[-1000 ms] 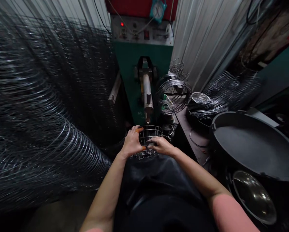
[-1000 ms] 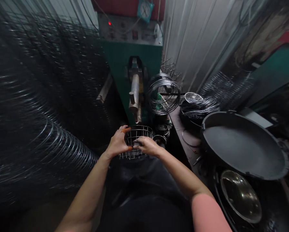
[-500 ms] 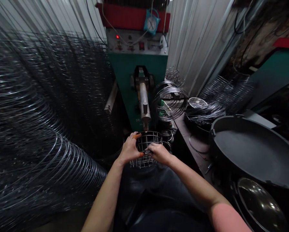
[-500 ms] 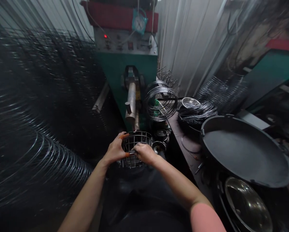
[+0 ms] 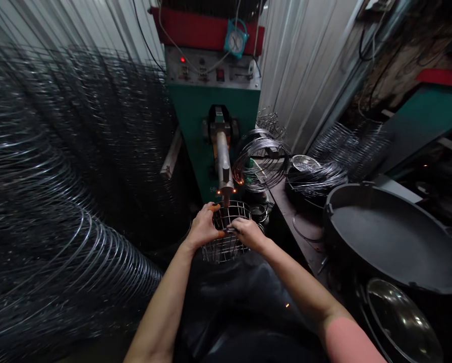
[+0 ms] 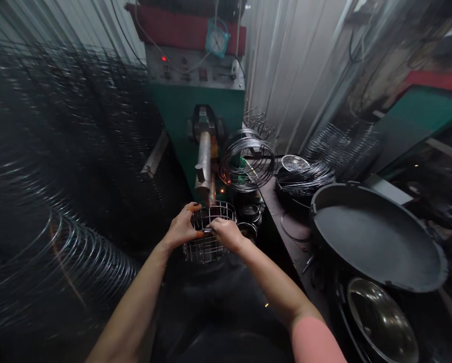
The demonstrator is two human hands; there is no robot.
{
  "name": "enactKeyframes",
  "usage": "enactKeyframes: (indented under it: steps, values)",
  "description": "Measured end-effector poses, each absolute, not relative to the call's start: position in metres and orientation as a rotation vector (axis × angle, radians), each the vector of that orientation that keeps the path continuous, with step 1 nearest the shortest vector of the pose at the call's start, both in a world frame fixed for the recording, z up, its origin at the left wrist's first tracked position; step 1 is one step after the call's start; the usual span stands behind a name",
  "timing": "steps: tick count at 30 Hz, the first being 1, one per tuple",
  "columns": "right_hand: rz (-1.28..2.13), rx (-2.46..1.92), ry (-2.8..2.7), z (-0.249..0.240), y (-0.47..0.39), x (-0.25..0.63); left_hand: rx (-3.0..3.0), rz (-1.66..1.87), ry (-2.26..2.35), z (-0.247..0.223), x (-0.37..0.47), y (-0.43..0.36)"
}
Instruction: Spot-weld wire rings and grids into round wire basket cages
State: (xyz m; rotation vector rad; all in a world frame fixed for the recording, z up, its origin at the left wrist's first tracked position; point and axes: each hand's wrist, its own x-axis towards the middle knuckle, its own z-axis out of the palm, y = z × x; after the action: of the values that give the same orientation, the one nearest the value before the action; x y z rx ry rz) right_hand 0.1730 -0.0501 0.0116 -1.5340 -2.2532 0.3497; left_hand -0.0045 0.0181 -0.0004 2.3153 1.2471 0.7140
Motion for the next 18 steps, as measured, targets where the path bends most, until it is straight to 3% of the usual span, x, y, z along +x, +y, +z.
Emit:
enactKeyframes:
  steps: [13, 18]
  values:
    - [0.32, -1.528, -1.967, 0.006, -0.051, 0.172, 2.279, 0.75, 1.332, 0.006, 0.002, 0.038]
    - [0.608, -1.415, -1.775, -0.034, -0.104, 0.184, 2.249, 0.715, 1.405, 0.01, 0.003, 0.044]
